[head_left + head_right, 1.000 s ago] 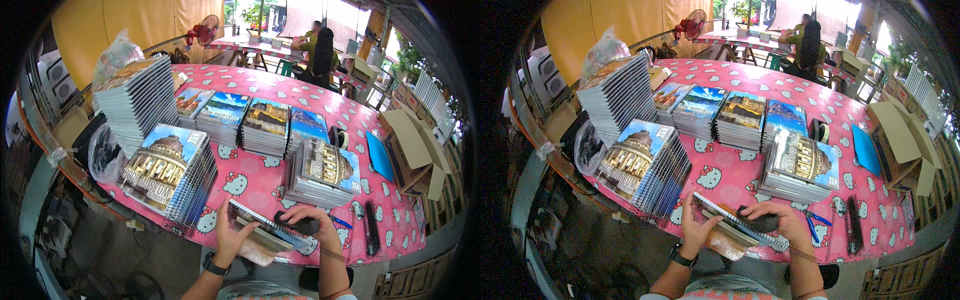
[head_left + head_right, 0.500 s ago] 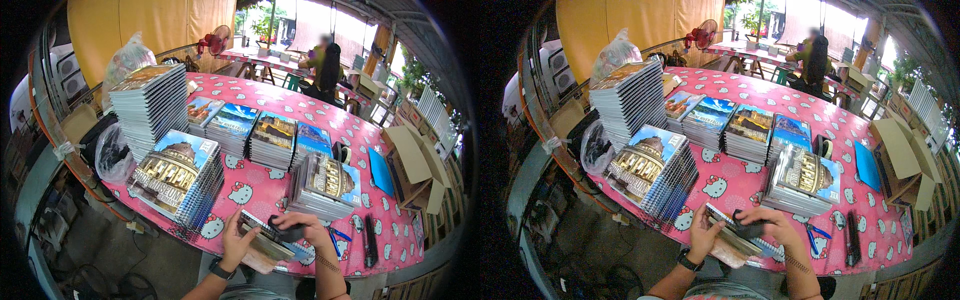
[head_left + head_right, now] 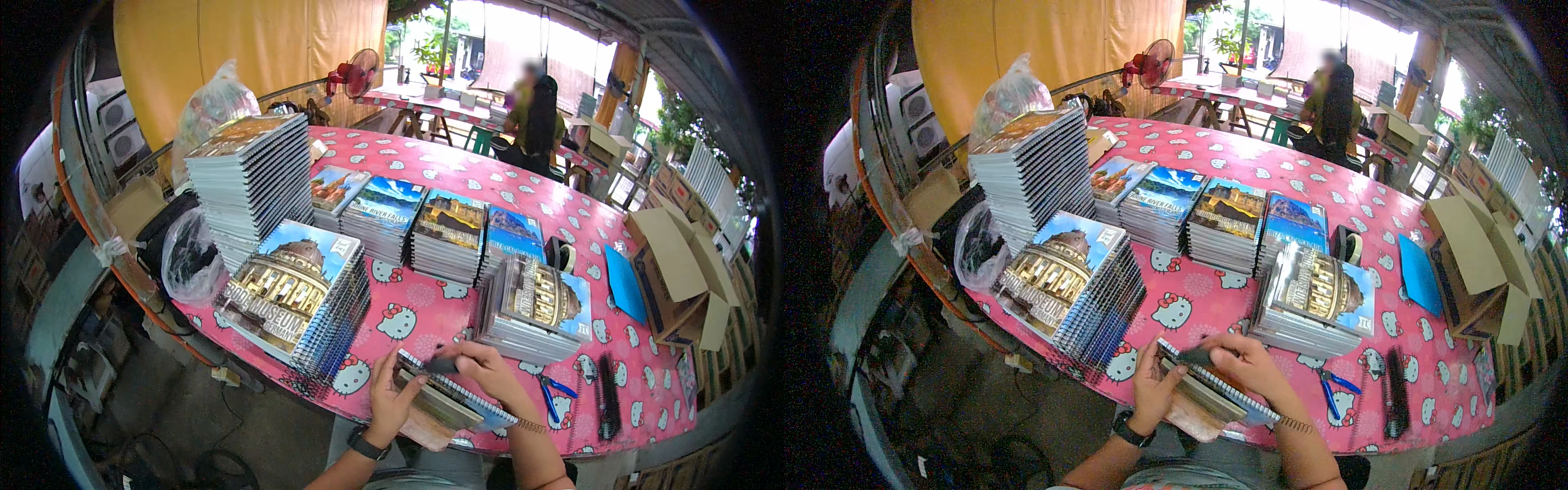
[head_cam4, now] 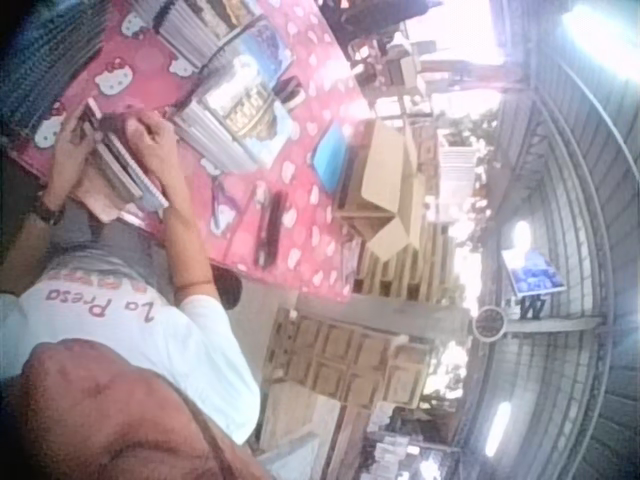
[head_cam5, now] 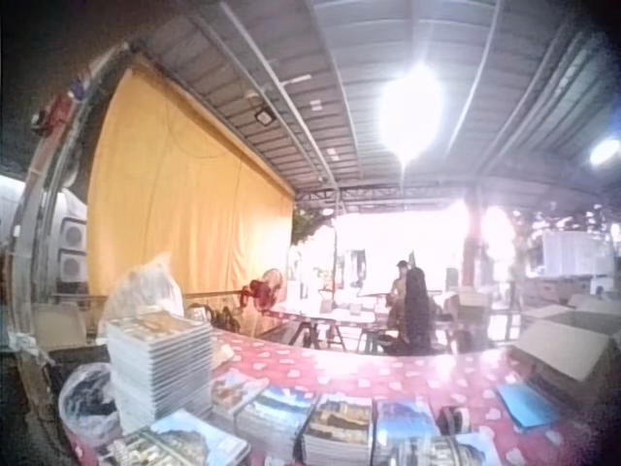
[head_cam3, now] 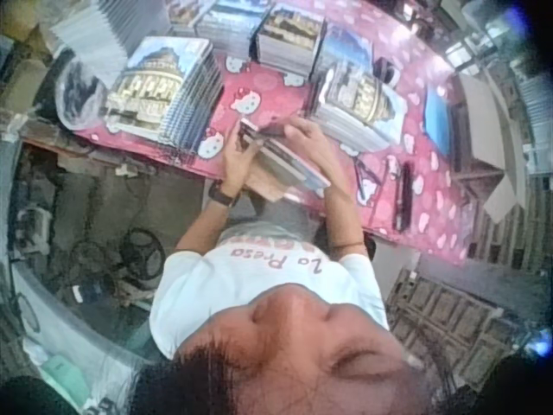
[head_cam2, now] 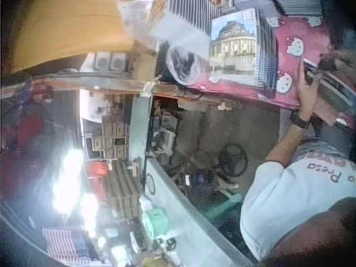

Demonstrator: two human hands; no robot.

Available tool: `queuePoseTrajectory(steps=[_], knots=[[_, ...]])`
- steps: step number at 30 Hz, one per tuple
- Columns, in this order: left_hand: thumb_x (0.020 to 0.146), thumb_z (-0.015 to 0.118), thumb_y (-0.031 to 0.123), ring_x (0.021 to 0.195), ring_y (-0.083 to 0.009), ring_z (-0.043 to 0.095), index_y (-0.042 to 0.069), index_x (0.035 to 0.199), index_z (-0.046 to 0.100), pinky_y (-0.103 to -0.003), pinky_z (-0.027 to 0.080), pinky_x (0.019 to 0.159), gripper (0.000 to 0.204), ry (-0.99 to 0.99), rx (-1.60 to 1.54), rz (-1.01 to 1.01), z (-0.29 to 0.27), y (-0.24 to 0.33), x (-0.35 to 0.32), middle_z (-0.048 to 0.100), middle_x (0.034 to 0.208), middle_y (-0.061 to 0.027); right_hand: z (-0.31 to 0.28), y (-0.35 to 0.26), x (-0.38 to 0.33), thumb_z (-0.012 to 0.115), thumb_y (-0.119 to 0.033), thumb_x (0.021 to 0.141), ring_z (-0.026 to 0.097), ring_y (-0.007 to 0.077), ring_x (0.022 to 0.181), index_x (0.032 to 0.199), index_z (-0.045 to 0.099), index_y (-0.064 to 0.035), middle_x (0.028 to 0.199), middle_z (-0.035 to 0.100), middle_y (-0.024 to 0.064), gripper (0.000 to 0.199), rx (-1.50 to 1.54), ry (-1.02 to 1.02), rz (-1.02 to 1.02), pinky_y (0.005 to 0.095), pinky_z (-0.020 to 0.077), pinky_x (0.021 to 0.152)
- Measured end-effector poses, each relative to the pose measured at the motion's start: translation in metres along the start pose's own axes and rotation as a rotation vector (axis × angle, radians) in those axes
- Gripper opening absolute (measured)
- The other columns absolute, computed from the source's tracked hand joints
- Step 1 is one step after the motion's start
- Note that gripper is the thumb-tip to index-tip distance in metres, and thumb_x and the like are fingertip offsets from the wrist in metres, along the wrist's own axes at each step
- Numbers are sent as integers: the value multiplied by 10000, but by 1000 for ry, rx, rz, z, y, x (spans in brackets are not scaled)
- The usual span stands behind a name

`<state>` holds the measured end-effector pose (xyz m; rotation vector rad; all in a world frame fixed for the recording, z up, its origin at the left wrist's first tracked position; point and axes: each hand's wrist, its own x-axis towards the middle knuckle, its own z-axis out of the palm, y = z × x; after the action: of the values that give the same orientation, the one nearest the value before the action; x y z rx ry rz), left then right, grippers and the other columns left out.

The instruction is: The person binds notebooks by manually threading spiral wires through the pre-punched holes in a stack of covers and pages on a table. The person handles several spiral-bound books one by one, ensuring the coil is properly inserted and the stack is organized.

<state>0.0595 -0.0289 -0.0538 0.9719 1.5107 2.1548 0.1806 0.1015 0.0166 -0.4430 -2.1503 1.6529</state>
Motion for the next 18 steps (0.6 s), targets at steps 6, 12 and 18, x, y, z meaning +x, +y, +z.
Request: queuePoseTrajectory(steps=[6,12,18], knots=[[777,675,69,874,-156,512,2,1185,540,-260,419,781,434,9,60,-8,0,10,9,518,966,-61,-17,32,-37,678,-236,767,452,283,1161,1103,587,-40,1175,563,146,400,-636,187,15,410,353,960],[746,694,36,809,-134,548,11,999,644,-250,438,709,259,-184,-49,-6,14,53,24,575,881,-58,-19,-80,-78,730,-185,712,485,280,1108,1112,586,-43,1137,562,151,448,-524,211,-121,395,385,917],[721,702,14,814,-183,576,33,924,665,-271,454,701,208,-328,111,197,39,99,14,607,870,-77,12,-90,-71,719,-107,716,579,248,877,1053,619,-61,924,597,97,355,-391,451,-141,310,481,723]])
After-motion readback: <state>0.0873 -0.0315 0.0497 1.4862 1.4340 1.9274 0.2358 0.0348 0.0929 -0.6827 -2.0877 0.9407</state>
